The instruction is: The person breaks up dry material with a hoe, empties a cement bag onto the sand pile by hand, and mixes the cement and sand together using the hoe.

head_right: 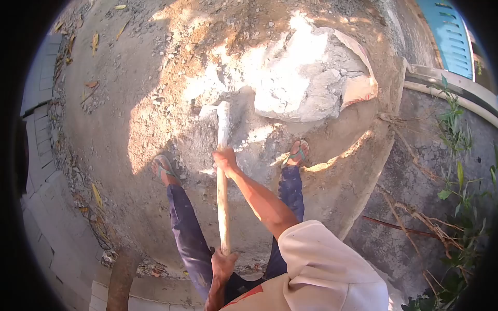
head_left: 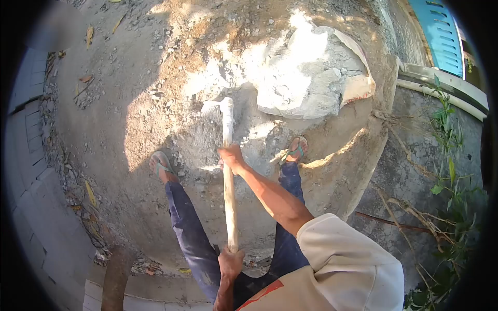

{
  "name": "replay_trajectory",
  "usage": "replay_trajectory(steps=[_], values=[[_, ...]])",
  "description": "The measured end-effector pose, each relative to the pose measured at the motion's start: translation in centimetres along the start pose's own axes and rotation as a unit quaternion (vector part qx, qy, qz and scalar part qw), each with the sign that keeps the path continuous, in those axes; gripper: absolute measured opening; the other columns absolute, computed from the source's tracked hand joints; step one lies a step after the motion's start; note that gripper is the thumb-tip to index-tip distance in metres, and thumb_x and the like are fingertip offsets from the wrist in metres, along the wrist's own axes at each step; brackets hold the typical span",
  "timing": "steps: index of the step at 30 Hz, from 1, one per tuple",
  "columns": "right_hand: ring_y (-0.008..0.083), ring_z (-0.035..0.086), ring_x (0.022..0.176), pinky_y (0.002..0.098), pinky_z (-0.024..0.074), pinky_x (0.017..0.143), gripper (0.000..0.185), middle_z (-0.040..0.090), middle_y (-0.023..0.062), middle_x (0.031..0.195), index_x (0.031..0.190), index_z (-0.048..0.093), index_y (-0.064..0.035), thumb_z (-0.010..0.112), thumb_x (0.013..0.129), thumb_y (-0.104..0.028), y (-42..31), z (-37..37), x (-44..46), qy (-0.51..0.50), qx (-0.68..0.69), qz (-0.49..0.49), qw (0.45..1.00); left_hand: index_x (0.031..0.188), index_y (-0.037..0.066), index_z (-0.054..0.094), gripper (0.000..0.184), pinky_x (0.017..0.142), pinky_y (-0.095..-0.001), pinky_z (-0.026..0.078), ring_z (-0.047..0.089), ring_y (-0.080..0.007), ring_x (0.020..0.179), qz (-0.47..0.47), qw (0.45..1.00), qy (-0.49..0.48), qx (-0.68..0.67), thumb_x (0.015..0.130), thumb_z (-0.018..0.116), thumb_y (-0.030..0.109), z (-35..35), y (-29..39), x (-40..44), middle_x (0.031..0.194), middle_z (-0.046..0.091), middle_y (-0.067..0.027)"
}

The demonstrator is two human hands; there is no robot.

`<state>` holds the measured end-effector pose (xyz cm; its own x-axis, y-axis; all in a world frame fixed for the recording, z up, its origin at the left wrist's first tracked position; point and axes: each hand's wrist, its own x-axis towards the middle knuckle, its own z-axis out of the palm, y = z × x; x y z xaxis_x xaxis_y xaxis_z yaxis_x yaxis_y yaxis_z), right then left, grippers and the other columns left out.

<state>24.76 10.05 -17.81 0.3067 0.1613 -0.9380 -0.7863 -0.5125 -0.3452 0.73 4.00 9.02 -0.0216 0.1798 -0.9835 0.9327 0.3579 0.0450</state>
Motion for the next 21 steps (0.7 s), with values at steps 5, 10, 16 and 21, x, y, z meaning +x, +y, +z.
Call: replay_trajectory(steps=[5, 10, 16, 21], values=[[0.012, 0.051, 0.048, 0.0346, 0.047, 0.041, 0.017, 0.05, 0.0004, 0.065, 0.085, 0.049, -0.0069, 0.065, 0.091, -0.01, 3.4, -2.9, -7.2, 0.0, 0.091, 0.099, 0.991, 0.11, -0.002, 0.065, 0.042, 0.083, -0.0463, 0.056, 0.072, -0.0425, 0.093, -0.021, 0.995, -0.042, 0.089, 0.076, 0.075, 0.02, -0.5, -1.8, -5.8, 0.096, 0.073, -0.0254], [0.0113, 0.05, 0.047, 0.0336, 0.0436, 0.04, 0.018, 0.047, -0.0005, 0.064, 0.089, 0.047, -0.0084, 0.064, 0.09, -0.01, 1.0, -4.8, -11.7, 0.031, 0.118, 0.117, 0.986, 0.115, 0.0, 0.063, 0.037, 0.065, -0.0394, 0.053, 0.061, -0.019, 0.076, 0.054, 0.994, -0.052, -0.078, 0.086, 0.074, 0.02, 0.9, -1.3, -8.2, 0.088, 0.067, -0.01], [0.0142, 0.058, 0.058, 0.0353, 0.0501, 0.048, 0.037, 0.056, 0.0056, 0.08, 0.109, 0.047, -0.0058, 0.07, 0.095, -0.031, -6.5, -6.9, -9.7, -0.021, 0.103, -0.02, 0.994, 0.122, -0.004, 0.057, 0.047, 0.062, -0.0408, 0.056, 0.067, -0.0258, 0.077, 0.043, 0.982, -0.09, -0.163, 0.084, 0.074, 0.017, 2.3, -2.3, -5.1, 0.098, 0.068, -0.0177], [0.0166, 0.066, 0.076, 0.0343, 0.0571, 0.07, 0.062, 0.065, 0.0108, 0.098, 0.132, 0.052, -0.002, 0.066, 0.097, -0.051, -6.6, -17.6, -9.6, -0.192, 0.012, -0.095, 0.977, 0.119, -0.002, 0.058, 0.045, 0.056, -0.0382, 0.053, 0.065, -0.0238, 0.073, 0.141, 0.967, -0.033, -0.212, 0.084, 0.076, 0.019, 2.6, 3.7, -6.9, 0.094, 0.067, -0.0136]])
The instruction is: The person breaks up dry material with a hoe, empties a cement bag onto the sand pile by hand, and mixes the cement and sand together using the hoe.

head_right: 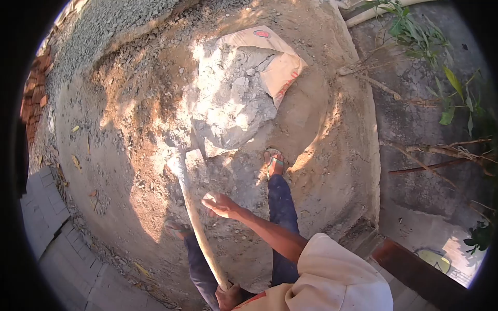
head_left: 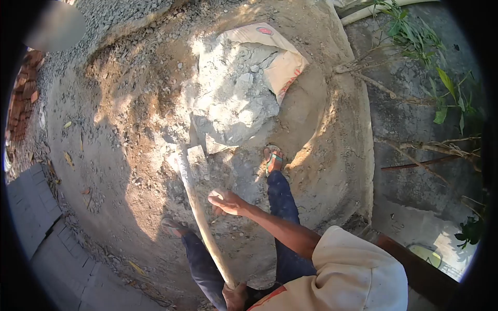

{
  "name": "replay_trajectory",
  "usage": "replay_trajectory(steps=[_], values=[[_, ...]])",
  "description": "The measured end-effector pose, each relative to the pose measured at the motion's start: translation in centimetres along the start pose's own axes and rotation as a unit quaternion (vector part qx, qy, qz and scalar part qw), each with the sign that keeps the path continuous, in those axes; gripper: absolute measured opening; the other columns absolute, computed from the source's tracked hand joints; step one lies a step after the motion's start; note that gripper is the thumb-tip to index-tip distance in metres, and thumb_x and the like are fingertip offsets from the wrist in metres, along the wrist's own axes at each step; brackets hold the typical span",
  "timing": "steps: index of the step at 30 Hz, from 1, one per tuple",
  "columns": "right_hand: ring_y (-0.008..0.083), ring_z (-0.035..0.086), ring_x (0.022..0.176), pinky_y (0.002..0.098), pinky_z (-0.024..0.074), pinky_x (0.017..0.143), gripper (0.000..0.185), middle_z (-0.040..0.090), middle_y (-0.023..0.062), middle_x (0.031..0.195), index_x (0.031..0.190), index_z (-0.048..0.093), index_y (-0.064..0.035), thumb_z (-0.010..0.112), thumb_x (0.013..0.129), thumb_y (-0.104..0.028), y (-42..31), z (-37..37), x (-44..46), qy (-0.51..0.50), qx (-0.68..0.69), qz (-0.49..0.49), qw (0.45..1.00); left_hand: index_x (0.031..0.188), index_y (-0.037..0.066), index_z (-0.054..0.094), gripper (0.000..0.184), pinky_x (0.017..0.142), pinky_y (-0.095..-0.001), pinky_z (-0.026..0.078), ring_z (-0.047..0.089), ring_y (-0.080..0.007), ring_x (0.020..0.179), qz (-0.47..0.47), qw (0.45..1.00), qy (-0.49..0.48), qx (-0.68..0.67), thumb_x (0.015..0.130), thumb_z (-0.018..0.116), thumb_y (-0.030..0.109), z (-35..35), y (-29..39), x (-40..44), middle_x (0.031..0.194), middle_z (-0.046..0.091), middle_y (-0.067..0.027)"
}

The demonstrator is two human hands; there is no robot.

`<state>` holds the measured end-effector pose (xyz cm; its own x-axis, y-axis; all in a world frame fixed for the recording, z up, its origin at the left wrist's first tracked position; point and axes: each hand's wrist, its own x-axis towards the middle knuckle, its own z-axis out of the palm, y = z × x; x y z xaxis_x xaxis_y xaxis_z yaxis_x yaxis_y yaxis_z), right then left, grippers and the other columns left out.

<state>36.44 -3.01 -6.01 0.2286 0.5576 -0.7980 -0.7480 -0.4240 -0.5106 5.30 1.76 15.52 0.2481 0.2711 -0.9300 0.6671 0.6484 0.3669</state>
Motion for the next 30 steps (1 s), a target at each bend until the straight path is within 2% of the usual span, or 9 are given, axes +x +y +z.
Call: replay_trajectory(steps=[2, 5, 7, 9, 14, 17, 19, 26, 30], values=[[0.0167, 0.067, 0.074, 0.0324, 0.0567, 0.066, 0.055, 0.066, 0.0085, 0.094, 0.127, 0.057, -0.0024, 0.065, 0.098, -0.049, 2.0, -6.6, -2.3, 0.093, 0.002, 0.008, 0.996, 0.093, 0.006, 0.062, 0.028, 0.044, -0.0295, 0.037, 0.048, -0.0086, 0.053, 0.048, 0.988, 0.029, 0.143, 0.085, 0.077, 0.028, 0.8, 3.1, 1.7, 0.064, 0.051, 0.0026], [0.0149, 0.067, 0.071, 0.0299, 0.0554, 0.06, 0.05, 0.066, 0.0045, 0.088, 0.123, 0.059, -0.0042, 0.066, 0.098, -0.047, 1.6, -18.7, -6.2, 0.165, 0.046, 0.002, 0.985, 0.104, -0.008, 0.067, 0.047, 0.055, -0.0458, 0.051, 0.065, -0.032, 0.064, -0.01, 0.892, 0.074, 0.445, 0.091, 0.073, 0.037, 4.4, 13.7, 2.5, 0.073, 0.067, -0.0176], [0.0161, 0.066, 0.069, 0.0336, 0.0536, 0.064, 0.04, 0.067, 0.0042, 0.082, 0.105, 0.061, -0.0063, 0.067, 0.096, -0.045, -0.4, -27.8, -6.7, 0.288, 0.072, -0.009, 0.955, 0.109, -0.011, 0.065, 0.055, 0.063, -0.0489, 0.054, 0.067, -0.0423, 0.068, 0.286, 0.719, 0.153, 0.615, 0.093, 0.069, 0.042, 4.7, 14.4, 4.1, 0.077, 0.068, -0.026], [0.0211, 0.068, 0.075, 0.0377, 0.0537, 0.071, 0.038, 0.07, 0.0071, 0.085, 0.096, 0.064, -0.0063, 0.068, 0.094, -0.044, -4.0, -36.8, -6.4, 0.387, 0.057, -0.042, 0.919, 0.115, -0.012, 0.065, 0.06, 0.066, -0.0474, 0.055, 0.07, -0.0414, 0.07, 0.185, 0.679, 0.16, 0.693, 0.094, 0.068, 0.045, 5.7, 16.7, 4.8, 0.077, 0.07, -0.0266], [0.0378, 0.064, 0.115, 0.0463, 0.0501, 0.099, 0.055, 0.069, 0.0216, 0.119, 0.125, 0.062, -0.0009, 0.063, 0.095, -0.047, -18.1, -55.1, 0.0, 0.553, -0.175, -0.195, 0.791, 0.115, -0.008, 0.068, 0.059, 0.064, -0.047, 0.054, 0.071, -0.0321, 0.065, 0.115, 0.725, 0.24, 0.635, 0.09, 0.074, 0.045, 17.3, 20.4, 6.3, 0.066, 0.068, -0.0194], [0.0402, 0.057, 0.129, 0.0474, 0.0451, 0.108, 0.071, 0.061, 0.0263, 0.136, 0.14, 0.054, 0.001, 0.061, 0.095, -0.053, -25.2, -59.9, 2.2, 0.528, -0.152, -0.2, 0.811, 0.112, -0.007, 0.07, 0.055, 0.064, -0.0471, 0.054, 0.071, -0.0352, 0.067, 0.112, 0.722, 0.254, 0.634, 0.088, 0.077, 0.042, 20.7, 22.1, 6.5, 0.069, 0.069, -0.0224], [0.043, 0.05, 0.137, 0.0478, 0.0406, 0.114, 0.086, 0.052, 0.0289, 0.146, 0.15, 0.044, 0.0014, 0.054, 0.094, -0.064, -27.3, -62.3, 5.0, 0.465, -0.206, -0.07, 0.858, 0.11, -0.007, 0.071, 0.051, 0.065, -0.0483, 0.054, 0.072, -0.0396, 0.071, 0.146, 0.668, 0.263, 0.681, 0.085, 0.081, 0.036, 24.3, 25.2, 6.9, 0.075, 0.07, -0.0264], [0.0427, 0.046, 0.142, 0.0484, 0.0347, 0.118, 0.099, 0.048, 0.0316, 0.149, 0.146, 0.049, 0.0071, 0.036, 0.093, -0.076, -27.3, -62.8, 9.1, 0.406, -0.197, 0.055, 0.891, 0.113, -0.001, 0.072, 0.049, 0.07, -0.0503, 0.054, 0.071, -0.044, 0.082, 0.103, 0.684, 0.261, 0.674, 0.081, 0.084, 0.034, 27.6, 27.4, 8.5, 0.09, 0.072, -0.0271], [0.044, 0.048, 0.139, 0.0488, 0.036, 0.117, 0.102, 0.052, 0.0332, 0.144, 0.135, 0.056, 0.0125, 0.034, 0.094, -0.077, -25.2, -62.1, 11.0, 0.537, -0.159, 0.032, 0.828, 0.113, 0.002, 0.072, 0.045, 0.074, -0.05, 0.054, 0.07, -0.0446, 0.087, 0.116, 0.702, 0.283, 0.643, 0.08, 0.086, 0.03, 26.9, 27.3, 8.8, 0.092, 0.072, -0.0247]])
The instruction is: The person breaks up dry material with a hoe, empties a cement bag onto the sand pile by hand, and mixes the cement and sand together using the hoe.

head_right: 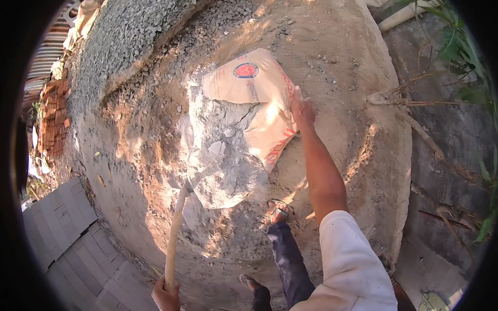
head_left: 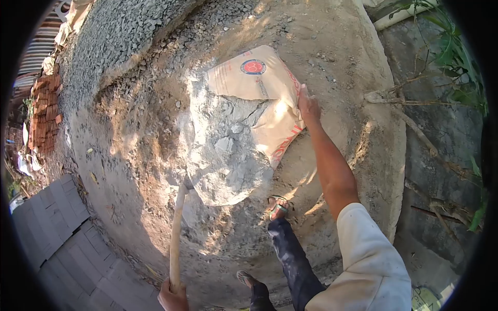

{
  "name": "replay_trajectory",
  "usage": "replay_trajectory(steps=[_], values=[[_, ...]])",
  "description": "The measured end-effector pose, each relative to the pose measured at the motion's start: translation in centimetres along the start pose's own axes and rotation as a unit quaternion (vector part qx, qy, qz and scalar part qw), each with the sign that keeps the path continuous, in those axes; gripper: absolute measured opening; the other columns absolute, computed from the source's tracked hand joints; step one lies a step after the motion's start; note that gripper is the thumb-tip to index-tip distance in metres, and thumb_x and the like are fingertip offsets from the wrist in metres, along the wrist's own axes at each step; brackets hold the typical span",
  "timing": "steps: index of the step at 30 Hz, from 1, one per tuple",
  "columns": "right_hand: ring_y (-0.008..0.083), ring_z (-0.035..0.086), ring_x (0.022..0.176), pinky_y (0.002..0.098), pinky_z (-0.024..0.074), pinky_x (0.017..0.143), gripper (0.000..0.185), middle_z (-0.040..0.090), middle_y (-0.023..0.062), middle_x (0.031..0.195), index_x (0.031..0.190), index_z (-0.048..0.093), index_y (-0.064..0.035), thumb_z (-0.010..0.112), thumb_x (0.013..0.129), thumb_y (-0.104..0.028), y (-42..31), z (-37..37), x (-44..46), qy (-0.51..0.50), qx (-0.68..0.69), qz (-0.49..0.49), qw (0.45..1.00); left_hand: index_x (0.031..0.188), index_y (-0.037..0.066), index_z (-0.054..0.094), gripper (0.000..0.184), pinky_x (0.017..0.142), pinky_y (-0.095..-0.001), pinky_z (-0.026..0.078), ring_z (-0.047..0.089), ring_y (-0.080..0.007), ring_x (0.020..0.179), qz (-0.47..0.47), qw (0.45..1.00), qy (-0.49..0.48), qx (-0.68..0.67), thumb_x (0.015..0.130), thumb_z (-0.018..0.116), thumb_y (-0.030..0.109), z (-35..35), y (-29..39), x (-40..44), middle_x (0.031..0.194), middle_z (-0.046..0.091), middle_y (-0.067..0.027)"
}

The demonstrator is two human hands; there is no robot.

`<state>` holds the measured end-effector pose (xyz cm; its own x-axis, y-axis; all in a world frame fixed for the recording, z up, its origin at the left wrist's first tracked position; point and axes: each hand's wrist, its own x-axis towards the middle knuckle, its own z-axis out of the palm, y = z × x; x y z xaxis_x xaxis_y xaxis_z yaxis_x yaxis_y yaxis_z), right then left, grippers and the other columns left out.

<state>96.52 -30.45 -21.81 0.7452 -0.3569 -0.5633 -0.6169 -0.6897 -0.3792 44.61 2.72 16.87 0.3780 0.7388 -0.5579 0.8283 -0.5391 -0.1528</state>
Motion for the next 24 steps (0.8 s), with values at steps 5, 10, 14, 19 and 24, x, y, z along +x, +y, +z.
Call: replay_trajectory(steps=[5, 10, 14, 19, 24], values=[[0.0481, 0.052, 0.133, 0.0502, 0.0397, 0.113, 0.104, 0.056, 0.0392, 0.135, 0.126, 0.061, 0.0169, 0.036, 0.094, -0.078, 1.3, 0.8, 1.0, 0.034, 0.044, -0.026, 0.998, 0.113, 0.002, 0.072, 0.043, 0.075, -0.05, 0.054, 0.069, -0.0453, 0.089, -0.024, 0.999, -0.011, -0.022, 0.079, 0.087, 0.024, -0.5, -1.2, 0.5, 0.094, 0.072, -0.0257], [0.0486, 0.059, 0.123, 0.0478, 0.044, 0.105, 0.102, 0.062, 0.0405, 0.124, 0.12, 0.063, 0.0195, 0.041, 0.094, -0.077, 3.5, 2.0, 2.9, -0.025, 0.102, -0.091, 0.99, 0.113, 0.004, 0.072, 0.041, 0.073, -0.0499, 0.054, 0.07, -0.0453, 0.088, -0.004, 0.999, -0.014, -0.04, 0.083, 0.084, 0.029, -0.7, -3.4, 0.9, 0.095, 0.073, -0.0245], [0.0471, 0.062, 0.116, 0.0473, 0.0454, 0.101, 0.087, 0.066, 0.0371, 0.117, 0.115, 0.066, 0.0167, 0.042, 0.1, -0.066, 1.1, 0.9, -3.6, 0.028, 0.075, -0.133, 0.988, 0.113, -0.005, 0.069, 0.048, 0.083, -0.0435, 0.055, 0.072, -0.0396, 0.09, -0.016, 0.996, 0.002, -0.089, 0.07, 0.083, 0.011, 0.5, -4.5, 0.8, 0.095, 0.072, -0.0247], [0.0461, 0.063, 0.108, 0.0486, 0.0458, 0.095, 0.074, 0.066, 0.0331, 0.116, 0.115, 0.066, 0.0096, 0.04, 0.103, -0.058, 1.4, 0.9, -12.5, -0.032, 0.159, -0.124, 0.979, 0.118, -0.002, 0.065, 0.048, 0.08, -0.05, 0.054, 0.07, -0.0427, 0.088, -0.011, 0.996, -0.007, -0.094, 0.075, 0.079, 0.013, 0.5, -5.7, 1.2, 0.093, 0.073, -0.0235], [0.0465, 0.06, 0.117, 0.0506, 0.0454, 0.099, 0.067, 0.065, 0.0326, 0.122, 0.121, 0.063, 0.0079, 0.042, 0.104, -0.053, 6.1, 3.1, -12.4, -0.058, 0.103, -0.087, 0.989, 0.118, 0.0, 0.065, 0.048, 0.082, -0.0515, 0.051, 0.069, -0.0422, 0.091, -0.002, 0.998, 0.011, -0.066, 0.074, 0.081, 0.01, 1.2, -7.0, 1.1, 0.095, 0.072, -0.0216]])
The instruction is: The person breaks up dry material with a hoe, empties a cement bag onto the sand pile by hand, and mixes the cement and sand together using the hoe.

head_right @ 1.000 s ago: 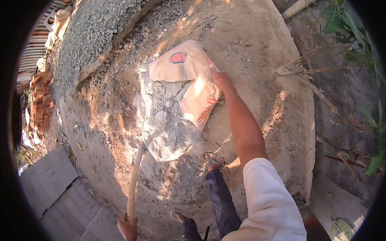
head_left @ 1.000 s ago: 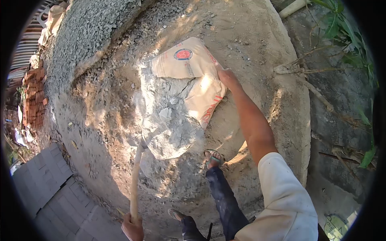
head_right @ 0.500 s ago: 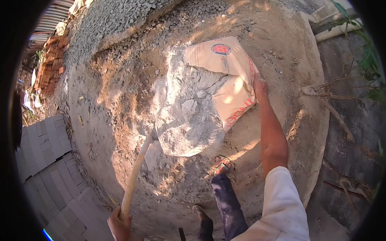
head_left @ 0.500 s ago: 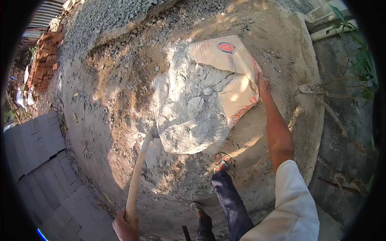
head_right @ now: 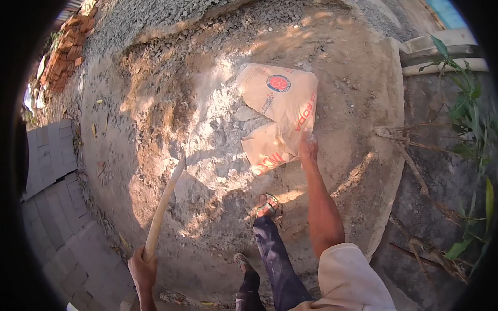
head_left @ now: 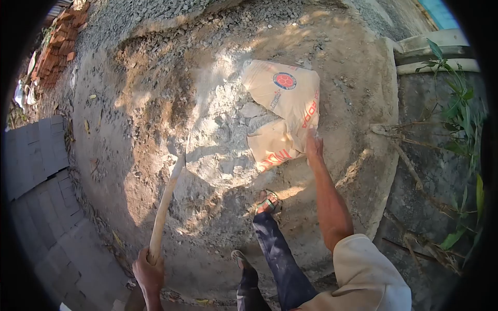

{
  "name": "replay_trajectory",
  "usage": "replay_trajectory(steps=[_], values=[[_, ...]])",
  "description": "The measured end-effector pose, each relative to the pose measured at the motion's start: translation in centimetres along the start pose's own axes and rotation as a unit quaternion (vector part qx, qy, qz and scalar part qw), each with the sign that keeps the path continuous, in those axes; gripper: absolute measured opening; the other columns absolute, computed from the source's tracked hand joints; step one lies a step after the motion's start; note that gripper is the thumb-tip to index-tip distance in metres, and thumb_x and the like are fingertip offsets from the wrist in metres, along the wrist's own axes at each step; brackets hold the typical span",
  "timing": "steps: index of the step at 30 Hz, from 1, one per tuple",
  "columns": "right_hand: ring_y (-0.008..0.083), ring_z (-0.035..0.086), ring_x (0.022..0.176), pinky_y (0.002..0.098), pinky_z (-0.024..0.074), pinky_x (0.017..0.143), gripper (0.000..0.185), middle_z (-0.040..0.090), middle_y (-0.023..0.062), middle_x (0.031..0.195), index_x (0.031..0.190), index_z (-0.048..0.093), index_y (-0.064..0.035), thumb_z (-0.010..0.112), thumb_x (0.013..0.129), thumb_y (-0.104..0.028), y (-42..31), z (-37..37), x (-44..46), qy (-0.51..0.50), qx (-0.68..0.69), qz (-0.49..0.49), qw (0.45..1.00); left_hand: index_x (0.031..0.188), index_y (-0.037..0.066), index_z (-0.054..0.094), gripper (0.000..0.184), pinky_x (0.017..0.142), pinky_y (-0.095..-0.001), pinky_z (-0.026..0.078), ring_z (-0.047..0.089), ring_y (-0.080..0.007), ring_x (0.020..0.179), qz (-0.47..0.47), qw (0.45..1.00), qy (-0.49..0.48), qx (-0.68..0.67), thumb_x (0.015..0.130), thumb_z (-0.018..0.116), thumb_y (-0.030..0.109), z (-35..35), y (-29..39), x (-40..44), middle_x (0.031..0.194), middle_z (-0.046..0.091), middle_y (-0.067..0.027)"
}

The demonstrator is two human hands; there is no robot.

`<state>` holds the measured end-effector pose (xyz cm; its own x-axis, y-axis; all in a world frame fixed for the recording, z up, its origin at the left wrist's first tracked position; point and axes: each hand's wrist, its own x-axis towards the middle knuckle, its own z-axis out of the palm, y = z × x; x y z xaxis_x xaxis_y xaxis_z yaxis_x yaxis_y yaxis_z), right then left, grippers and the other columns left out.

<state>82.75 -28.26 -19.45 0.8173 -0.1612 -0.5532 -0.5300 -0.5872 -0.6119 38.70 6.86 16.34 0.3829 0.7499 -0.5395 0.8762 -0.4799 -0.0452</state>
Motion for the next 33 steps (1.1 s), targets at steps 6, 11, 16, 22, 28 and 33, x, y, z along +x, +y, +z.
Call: replay_trajectory(steps=[6, 11, 16, 22, 28, 33], values=[[0.0467, 0.058, 0.124, 0.0505, 0.0443, 0.105, 0.077, 0.063, 0.0351, 0.125, 0.122, 0.06, 0.0115, 0.049, 0.097, -0.06, 1.1, 1.1, 4.0, 0.102, -0.088, 0.065, 0.989, 0.118, 0.0, 0.065, 0.047, 0.082, -0.0517, 0.051, 0.068, -0.0434, 0.091, 0.004, 1.0, -0.005, -0.016, 0.075, 0.081, 0.01, -0.1, 0.3, 0.2, 0.097, 0.072, -0.0217], [0.0486, 0.058, 0.123, 0.0495, 0.0442, 0.107, 0.093, 0.061, 0.0401, 0.123, 0.119, 0.06, 0.0176, 0.052, 0.091, -0.071, -1.4, 3.0, 2.8, 0.203, -0.009, 0.161, 0.966, 0.117, 0.0, 0.065, 0.044, 0.083, -0.0512, 0.051, 0.068, -0.0432, 0.091, -0.006, 1.0, -0.003, -0.012, 0.076, 0.079, 0.009, -0.6, 0.6, 0.2, 0.096, 0.072, -0.0222], [0.0459, 0.06, 0.121, 0.0494, 0.0452, 0.103, 0.096, 0.064, 0.0355, 0.124, 0.123, 0.063, 0.0154, 0.049, 0.092, -0.074, 0.0, 1.6, 2.8, 0.119, 0.021, 0.036, 0.992, 0.116, 0.0, 0.068, 0.043, 0.085, -0.049, 0.052, 0.068, -0.0426, 0.095, -0.013, 0.999, 0.003, -0.042, 0.075, 0.077, 0.008, -0.1, -0.2, -0.4, 0.099, 0.072, -0.0217], [0.0286, 0.061, 0.116, 0.0423, 0.047, 0.097, 0.084, 0.065, 0.024, 0.128, 0.13, 0.06, 0.0107, 0.057, 0.094, -0.065, 0.8, 0.6, 1.8, 0.041, 0.093, 0.03, 0.994, 0.116, 0.003, 0.067, 0.04, 0.083, -0.052, 0.052, 0.069, -0.0426, 0.092, 0.006, 1.0, 0.022, -0.008, 0.078, 0.078, 0.011, 0.4, -1.3, -2.3, 0.096, 0.072, -0.0214], [0.0266, 0.061, 0.097, 0.0437, 0.0506, 0.087, 0.069, 0.066, 0.0177, 0.116, 0.124, 0.062, 0.0079, 0.06, 0.095, -0.055, 2.0, 2.4, -6.8, 0.012, 0.195, 0.015, 0.981, 0.116, 0.004, 0.069, 0.043, 0.087, -0.0502, 0.053, 0.068, -0.0425, 0.098, -0.003, 0.999, 0.037, -0.028, 0.075, 0.08, 0.012, 2.3, -4.1, -4.2, 0.101, 0.073, -0.0218], [0.0292, 0.062, 0.104, 0.0423, 0.0514, 0.089, 0.064, 0.062, 0.0183, 0.127, 0.132, 0.056, 0.0068, 0.055, 0.102, -0.049, 1.7, 5.4, -22.4, 0.062, 0.318, 0.167, 0.931, 0.116, 0.004, 0.068, 0.039, 0.085, -0.0511, 0.054, 0.069, -0.0424, 0.097, -0.004, 0.999, 0.043, -0.032, 0.079, 0.078, 0.014, 2.7, -6.5, -4.2, 0.1, 0.073, -0.021]])
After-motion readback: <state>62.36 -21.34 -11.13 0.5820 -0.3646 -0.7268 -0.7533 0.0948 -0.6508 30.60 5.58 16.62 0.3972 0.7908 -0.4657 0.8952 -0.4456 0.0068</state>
